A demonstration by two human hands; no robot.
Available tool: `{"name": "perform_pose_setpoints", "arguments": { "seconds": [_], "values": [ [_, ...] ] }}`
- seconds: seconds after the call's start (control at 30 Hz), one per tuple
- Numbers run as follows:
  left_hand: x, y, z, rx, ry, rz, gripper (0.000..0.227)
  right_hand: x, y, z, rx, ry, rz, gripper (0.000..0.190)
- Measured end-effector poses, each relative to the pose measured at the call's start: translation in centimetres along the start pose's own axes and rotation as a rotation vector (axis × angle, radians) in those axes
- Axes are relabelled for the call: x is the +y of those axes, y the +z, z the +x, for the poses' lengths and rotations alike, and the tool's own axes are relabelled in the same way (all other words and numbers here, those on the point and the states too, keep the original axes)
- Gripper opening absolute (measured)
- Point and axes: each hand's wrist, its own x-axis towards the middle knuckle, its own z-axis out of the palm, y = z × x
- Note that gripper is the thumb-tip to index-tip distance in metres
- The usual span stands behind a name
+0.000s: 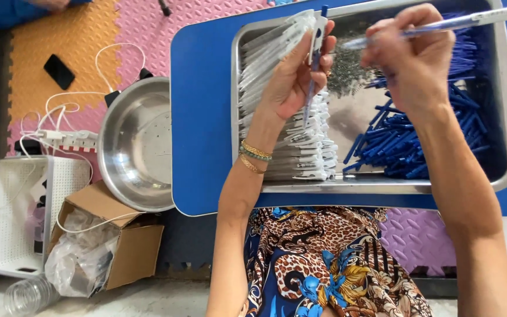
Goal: Assembling ballpoint pens by inserting ink refills into pen bodies and attaching caps.
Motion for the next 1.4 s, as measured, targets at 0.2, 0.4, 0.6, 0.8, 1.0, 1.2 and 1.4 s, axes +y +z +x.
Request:
{"name": "perform_pose_setpoints", "arguments": {
  "seconds": [0.2,0.4,0.6,0.8,1.0,1.2,1.4],
  "values": [
    [0.1,1.7,-0.4,0.069,0.004,0.056,0.048,-0.7,2.0,-0.7,-0.089,-0.177,-0.346,0.016],
    [-0.3,1.7,-0.5,0.100,0.001,0.071,0.050,0.5,2.0,-0.7,-0.094,-0.344,-0.356,0.020],
    [-0.2,2.8,-0.8,0.073,0.038,0.154,0.051,0.8,2.7,-1.1,-0.102,-0.340,-0.435,0.022],
    [-0.6,1.6,-0.4,0.075,0.072,0.167,0.042,0.7,2.8,-1.1,-0.103,-0.343,-0.464,0.022],
    [-1.0,0.7,0.0,0.094,0.101,0.221,0.045,0.6,3.3,-0.9,-0.110,-0.332,-0.450,0.019],
    [-1.9,0.4,0.2,0.075,0.131,0.125,0.037,1.5,2.8,-1.2,-0.053,-0.279,-0.490,0.020],
    [-2.7,-0.7,0.6,0.127,0.181,0.075,0.031,1.9,2.8,-1.1,-0.063,-0.302,-0.454,0.020]
  ]
}}
